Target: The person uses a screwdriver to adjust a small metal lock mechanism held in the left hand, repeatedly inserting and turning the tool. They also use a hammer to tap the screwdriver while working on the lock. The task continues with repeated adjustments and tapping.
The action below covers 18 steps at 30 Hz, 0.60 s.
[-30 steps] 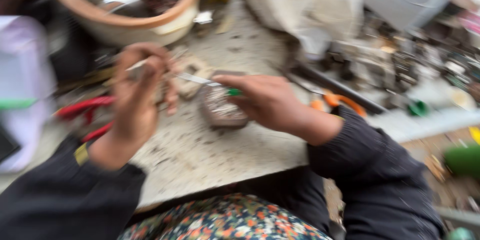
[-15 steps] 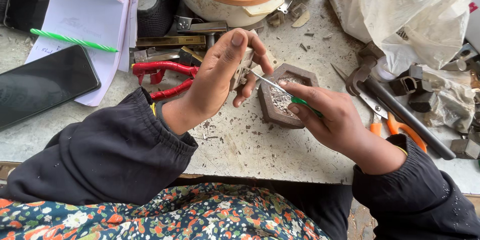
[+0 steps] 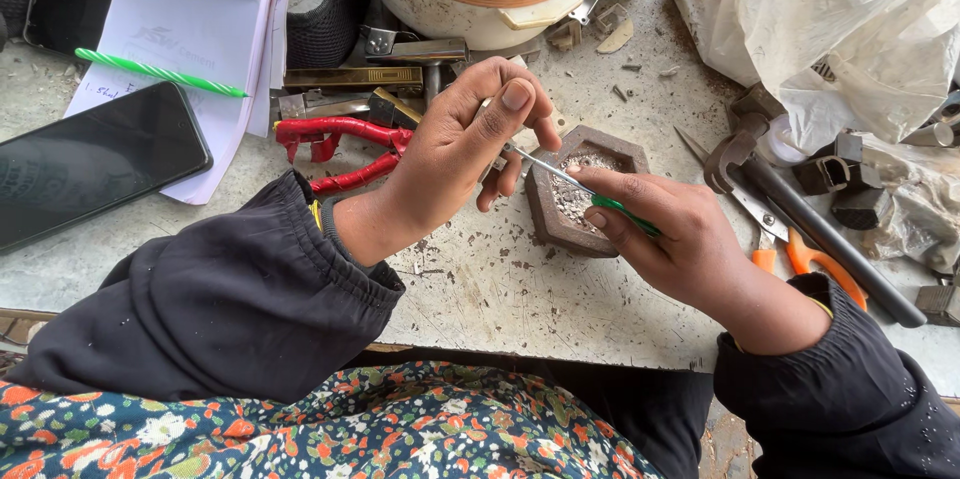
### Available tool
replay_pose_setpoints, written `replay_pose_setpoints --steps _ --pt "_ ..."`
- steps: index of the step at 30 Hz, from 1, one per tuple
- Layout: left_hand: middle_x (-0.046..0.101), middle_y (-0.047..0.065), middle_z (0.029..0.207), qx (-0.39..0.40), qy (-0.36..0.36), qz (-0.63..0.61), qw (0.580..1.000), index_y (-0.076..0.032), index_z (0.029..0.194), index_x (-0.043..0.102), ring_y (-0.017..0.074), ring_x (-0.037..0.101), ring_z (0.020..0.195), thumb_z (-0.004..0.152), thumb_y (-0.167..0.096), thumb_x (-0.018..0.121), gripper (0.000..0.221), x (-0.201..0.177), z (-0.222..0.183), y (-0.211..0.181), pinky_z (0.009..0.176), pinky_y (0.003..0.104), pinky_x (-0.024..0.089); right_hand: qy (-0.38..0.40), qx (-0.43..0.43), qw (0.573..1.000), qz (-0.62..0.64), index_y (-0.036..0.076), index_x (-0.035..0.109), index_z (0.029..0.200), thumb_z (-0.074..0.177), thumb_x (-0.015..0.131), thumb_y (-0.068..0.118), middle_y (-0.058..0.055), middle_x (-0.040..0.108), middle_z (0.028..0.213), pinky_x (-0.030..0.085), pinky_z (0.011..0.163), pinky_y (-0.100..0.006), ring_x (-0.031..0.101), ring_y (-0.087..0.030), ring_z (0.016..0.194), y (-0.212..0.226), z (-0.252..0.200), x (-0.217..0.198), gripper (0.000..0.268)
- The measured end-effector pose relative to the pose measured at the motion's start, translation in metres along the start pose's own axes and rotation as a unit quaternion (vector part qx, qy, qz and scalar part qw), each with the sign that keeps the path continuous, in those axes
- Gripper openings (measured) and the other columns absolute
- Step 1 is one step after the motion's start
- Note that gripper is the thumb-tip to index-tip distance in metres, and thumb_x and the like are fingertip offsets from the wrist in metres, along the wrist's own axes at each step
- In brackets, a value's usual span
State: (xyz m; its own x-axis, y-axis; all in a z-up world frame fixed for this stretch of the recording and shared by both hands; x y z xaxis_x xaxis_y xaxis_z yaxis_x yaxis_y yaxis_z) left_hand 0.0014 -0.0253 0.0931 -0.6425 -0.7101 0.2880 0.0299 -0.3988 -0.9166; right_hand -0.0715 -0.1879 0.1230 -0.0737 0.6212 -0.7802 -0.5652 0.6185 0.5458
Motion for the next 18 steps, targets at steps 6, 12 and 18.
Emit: replay_pose_setpoints --steps 6,12,18 --pt "0.069 0.006 0.103 0.001 0.001 0.005 1.000 -0.010 0.116 0.055 0.0041 0.059 0.062 0.110 -0.053 0.047 0.044 0.000 -0.001 0.001 0.047 0.018 0.046 0.016 0.033 0.998 0.043 0.007 0.066 0.132 0.093 0.070 0.006 -0.011 0.070 0.081 0.052 0.060 -0.031 0.068 -0.018 0.066 -0.010 -0.002 0.002 0.040" --pt "0.068 0.005 0.100 0.020 -0.001 0.017 1.000 -0.009 0.115 0.055 0.0037 0.056 0.059 0.111 -0.050 0.046 0.043 0.008 -0.005 -0.006 0.046 0.018 0.044 0.025 0.033 0.997 0.063 0.006 0.067 0.130 0.094 0.070 0.007 -0.011 0.073 0.085 0.053 0.063 -0.029 0.070 -0.015 0.069 -0.018 -0.005 0.003 0.036" --pt "0.070 0.003 0.101 0.054 -0.033 0.089 0.994 -0.008 0.116 0.055 0.0034 0.055 0.057 0.111 -0.047 0.044 0.041 0.013 -0.015 -0.012 0.048 0.019 0.045 0.032 0.005 0.998 0.061 0.006 0.065 0.132 0.092 0.069 0.005 -0.010 0.074 0.088 0.055 0.066 -0.028 0.073 -0.016 0.073 -0.009 -0.004 0.004 0.040"
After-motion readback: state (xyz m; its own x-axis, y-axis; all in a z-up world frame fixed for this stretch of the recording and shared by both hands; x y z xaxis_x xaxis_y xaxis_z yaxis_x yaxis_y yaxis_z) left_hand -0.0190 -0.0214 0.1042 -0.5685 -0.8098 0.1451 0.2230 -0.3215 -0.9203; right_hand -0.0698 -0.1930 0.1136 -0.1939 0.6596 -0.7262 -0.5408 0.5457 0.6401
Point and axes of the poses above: each hand's wrist, its own z-axis towards the middle knuckle, its own x-axis out of the palm, y = z × x, the point moved 8 cm from there along z, towards the middle knuckle
